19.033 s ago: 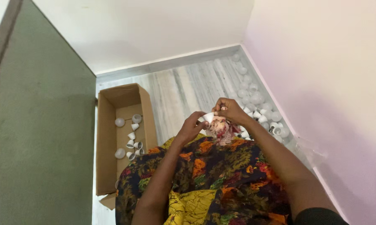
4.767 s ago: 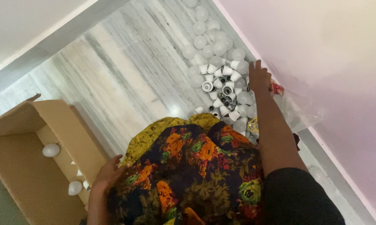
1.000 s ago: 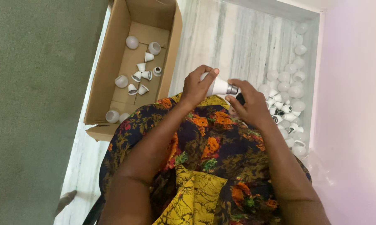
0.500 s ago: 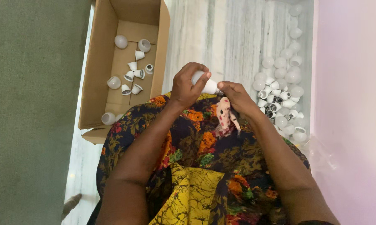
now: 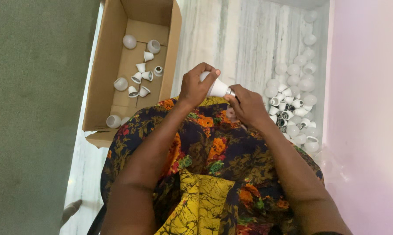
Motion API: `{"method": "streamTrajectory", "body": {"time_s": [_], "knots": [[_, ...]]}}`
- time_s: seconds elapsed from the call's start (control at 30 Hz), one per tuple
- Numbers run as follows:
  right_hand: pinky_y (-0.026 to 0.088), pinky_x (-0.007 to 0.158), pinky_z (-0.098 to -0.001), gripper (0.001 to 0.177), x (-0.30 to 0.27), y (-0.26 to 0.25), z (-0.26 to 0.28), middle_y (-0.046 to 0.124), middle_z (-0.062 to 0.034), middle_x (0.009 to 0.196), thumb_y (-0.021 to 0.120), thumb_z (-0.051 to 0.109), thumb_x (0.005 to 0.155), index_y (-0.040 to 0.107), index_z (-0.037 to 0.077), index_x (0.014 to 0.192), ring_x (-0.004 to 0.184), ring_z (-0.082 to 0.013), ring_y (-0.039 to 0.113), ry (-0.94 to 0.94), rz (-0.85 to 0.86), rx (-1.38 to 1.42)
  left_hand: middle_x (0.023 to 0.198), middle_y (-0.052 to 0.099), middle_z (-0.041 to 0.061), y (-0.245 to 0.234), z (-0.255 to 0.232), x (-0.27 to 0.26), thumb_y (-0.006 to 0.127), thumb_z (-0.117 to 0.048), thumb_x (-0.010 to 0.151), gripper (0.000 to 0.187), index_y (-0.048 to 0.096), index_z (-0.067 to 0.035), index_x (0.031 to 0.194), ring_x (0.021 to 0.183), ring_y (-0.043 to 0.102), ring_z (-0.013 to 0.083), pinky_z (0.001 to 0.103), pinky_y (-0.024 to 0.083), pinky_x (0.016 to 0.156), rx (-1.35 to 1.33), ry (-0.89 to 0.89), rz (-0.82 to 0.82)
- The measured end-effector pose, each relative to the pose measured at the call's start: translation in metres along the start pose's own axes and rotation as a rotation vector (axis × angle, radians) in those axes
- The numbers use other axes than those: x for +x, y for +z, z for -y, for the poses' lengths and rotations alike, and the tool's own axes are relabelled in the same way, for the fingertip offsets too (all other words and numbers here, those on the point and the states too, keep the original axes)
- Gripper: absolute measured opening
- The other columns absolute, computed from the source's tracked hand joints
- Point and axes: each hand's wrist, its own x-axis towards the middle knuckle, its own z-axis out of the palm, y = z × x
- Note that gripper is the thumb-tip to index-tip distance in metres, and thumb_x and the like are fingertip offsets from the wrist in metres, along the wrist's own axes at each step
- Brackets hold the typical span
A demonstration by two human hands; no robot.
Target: The person is assembling light bulbs by attaching white plastic bases to the bulbs. They pick up a bulb, attach the base, and place it in a cardboard box. This process is repeated multiple times.
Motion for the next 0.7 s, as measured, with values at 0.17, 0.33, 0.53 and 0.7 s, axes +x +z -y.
{"method": "streamTrajectory", "body": {"time_s": [0.17, 0.33, 0.53, 0.7], "knots": [[0.052, 0.068, -0.0356, 0.064, 0.011, 0.015, -0.01, 0.065, -0.0065, 0.084, 0.034, 0.059, 0.114, 0.068, 0.004, 0.113, 0.075, -0.0177, 0.059, 0.144, 0.029, 0.59, 0.082, 0.073, 0.01, 0.0, -0.003, -0.002, 0.065, -0.045, 0.095, 0.04, 0.072, -0.005, 0.097, 0.074, 0.071, 0.0216, 0.037, 0.054, 0.065, 0.054, 0.112, -0.043], [0.045, 0.069, -0.0301, 0.056, 0.015, -0.052, 0.005, 0.051, -0.0011, 0.084, 0.038, 0.053, 0.109, 0.062, 0.007, 0.13, 0.077, -0.012, 0.052, 0.242, -0.456, 0.394, 0.081, 0.068, 0.013, 0.01, 0.007, 0.003, 0.05, -0.048, 0.104, 0.044, 0.065, -0.007, 0.1, 0.076, 0.066, 0.025, 0.041, 0.051, 0.071, 0.071, -0.118, -0.087], [0.054, 0.098, -0.0437, 0.045, -0.003, -0.037, 0.047, 0.048, -0.0098, 0.128, 0.055, 0.04, 0.102, 0.047, 0.01, 0.135, 0.116, -0.0225, 0.057, -0.412, -0.559, -0.095, 0.084, 0.064, 0.012, 0.042, 0.044, -0.001, 0.042, -0.041, 0.106, 0.042, 0.063, -0.006, 0.097, 0.075, 0.06, 0.0211, 0.04, 0.05, 0.071, -0.144, -0.244, 0.011], [0.057, 0.079, -0.0427, 0.059, 0.013, 0.004, 0.057, 0.063, -0.0136, 0.115, 0.071, 0.014, 0.088, 0.05, 0.002, 0.142, 0.103, -0.0278, 0.067, -0.215, -0.288, -0.539, 0.077, 0.064, 0.012, 0.039, 0.043, -0.01, 0.04, -0.032, 0.107, 0.037, 0.06, -0.004, 0.092, 0.07, 0.062, 0.0195, 0.039, 0.051, 0.065, -0.208, -0.172, -0.043]]}}
